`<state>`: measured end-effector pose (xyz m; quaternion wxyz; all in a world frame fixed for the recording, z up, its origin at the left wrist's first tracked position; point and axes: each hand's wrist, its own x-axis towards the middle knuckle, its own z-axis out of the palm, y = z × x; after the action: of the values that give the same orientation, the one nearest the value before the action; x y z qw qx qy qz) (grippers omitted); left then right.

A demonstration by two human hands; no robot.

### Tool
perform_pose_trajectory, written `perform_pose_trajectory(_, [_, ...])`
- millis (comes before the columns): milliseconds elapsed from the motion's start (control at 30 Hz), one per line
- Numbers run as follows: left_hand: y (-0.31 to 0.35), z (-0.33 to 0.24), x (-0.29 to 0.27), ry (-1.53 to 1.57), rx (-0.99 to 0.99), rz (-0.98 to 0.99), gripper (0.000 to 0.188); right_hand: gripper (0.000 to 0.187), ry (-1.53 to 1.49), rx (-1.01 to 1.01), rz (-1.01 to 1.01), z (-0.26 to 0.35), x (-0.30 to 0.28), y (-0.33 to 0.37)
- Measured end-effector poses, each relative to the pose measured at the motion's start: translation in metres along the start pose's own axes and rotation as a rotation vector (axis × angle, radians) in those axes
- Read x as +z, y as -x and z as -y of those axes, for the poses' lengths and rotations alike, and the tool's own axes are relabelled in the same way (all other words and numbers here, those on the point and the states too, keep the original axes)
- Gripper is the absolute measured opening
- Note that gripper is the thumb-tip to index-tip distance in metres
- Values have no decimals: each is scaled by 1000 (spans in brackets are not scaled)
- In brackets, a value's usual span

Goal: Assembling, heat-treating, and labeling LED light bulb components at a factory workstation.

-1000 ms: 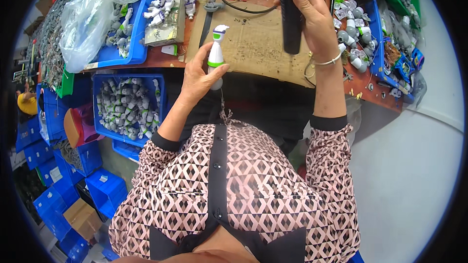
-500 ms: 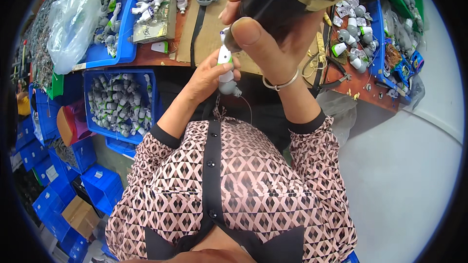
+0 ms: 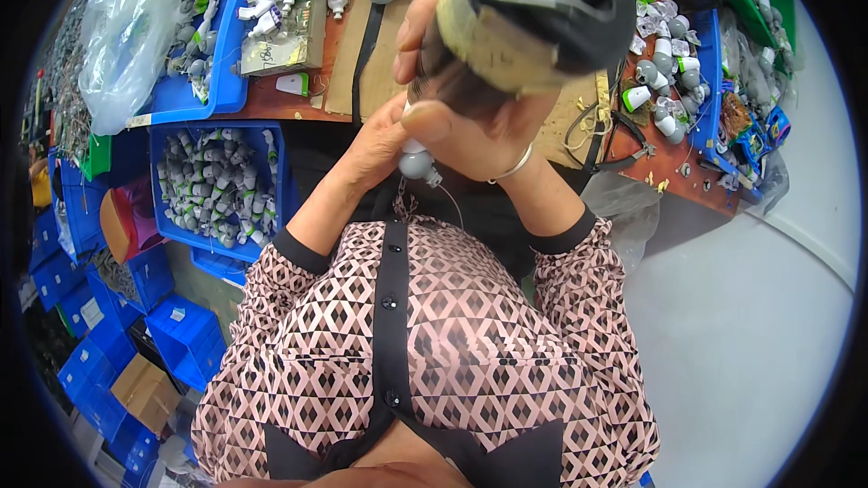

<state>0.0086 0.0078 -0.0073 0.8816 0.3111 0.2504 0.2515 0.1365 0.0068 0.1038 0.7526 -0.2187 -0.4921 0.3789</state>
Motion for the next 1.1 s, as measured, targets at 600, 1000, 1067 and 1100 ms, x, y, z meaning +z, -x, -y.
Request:
perform_pose_trajectory(600, [0, 2, 1, -71, 21, -50, 30, 87, 289, 70, 289, 4, -9, -3])
perform_pose_trajectory(1000, [0, 1, -3, -74, -39, -10, 37, 49, 408, -186, -187, 25, -9, -42])
perform_pose_trajectory(1067, [4, -2, -1, -72, -24, -29, 38, 54, 531, 32, -70, 14, -43, -48])
perform_pose_trajectory(1100, [7, -5, 4, -72, -14, -44, 39, 48, 702, 52, -33, 7, -63, -49])
